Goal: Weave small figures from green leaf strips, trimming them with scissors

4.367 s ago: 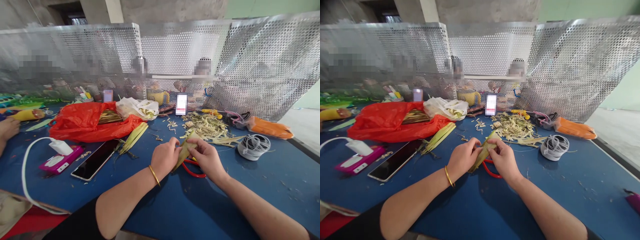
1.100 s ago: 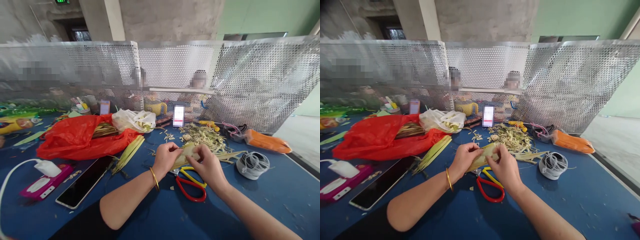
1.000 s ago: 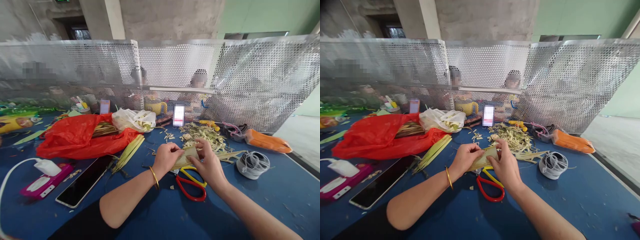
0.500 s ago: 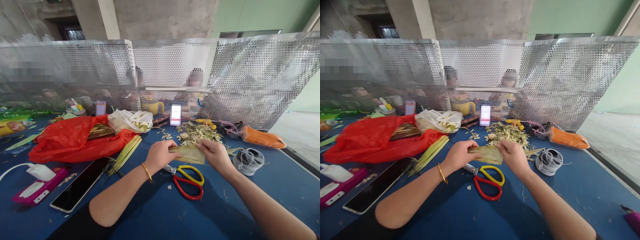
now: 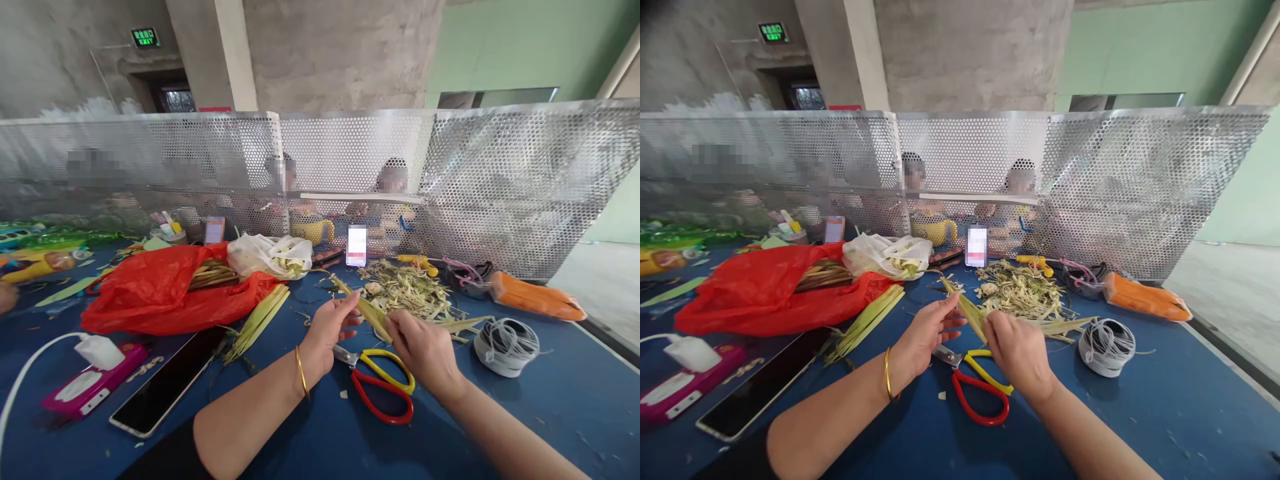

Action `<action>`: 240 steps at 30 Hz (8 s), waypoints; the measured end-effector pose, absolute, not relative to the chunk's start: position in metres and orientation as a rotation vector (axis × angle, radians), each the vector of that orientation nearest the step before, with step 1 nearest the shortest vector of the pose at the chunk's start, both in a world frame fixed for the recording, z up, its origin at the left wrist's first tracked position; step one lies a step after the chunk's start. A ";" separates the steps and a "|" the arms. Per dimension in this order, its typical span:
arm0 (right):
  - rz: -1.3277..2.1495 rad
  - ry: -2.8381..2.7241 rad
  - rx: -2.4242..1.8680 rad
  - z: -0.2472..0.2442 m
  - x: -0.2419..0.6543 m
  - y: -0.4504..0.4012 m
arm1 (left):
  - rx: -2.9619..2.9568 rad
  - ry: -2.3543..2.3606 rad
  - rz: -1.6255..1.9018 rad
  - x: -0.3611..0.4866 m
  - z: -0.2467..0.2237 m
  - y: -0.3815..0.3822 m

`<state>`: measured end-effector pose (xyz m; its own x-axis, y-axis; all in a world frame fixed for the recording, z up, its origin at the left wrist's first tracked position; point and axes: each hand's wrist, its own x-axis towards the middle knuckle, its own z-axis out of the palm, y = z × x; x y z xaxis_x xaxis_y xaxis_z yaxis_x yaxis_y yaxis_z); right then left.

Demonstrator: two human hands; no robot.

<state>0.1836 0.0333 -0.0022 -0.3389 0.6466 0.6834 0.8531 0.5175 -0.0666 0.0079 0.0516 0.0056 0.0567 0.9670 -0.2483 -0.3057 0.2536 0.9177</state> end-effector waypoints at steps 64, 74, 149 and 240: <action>1.448 -1.703 -1.126 0.003 0.192 0.048 | 1.045 1.199 0.841 -0.026 0.008 0.084; 0.843 -1.932 -1.466 0.003 0.192 0.051 | 0.952 1.173 0.901 -0.024 0.016 0.081; 1.606 -1.217 -0.811 0.021 0.157 -0.013 | 1.181 0.732 1.165 0.015 0.009 0.004; 1.346 -1.148 -1.019 0.010 0.164 0.000 | 0.901 0.850 1.114 0.019 -0.007 0.008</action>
<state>0.1642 0.0000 0.0098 -0.0913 0.9956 0.0232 -0.1797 0.0064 -0.9837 0.0189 0.0078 -0.0068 0.2252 0.9679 -0.1116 -0.3636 0.1897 0.9120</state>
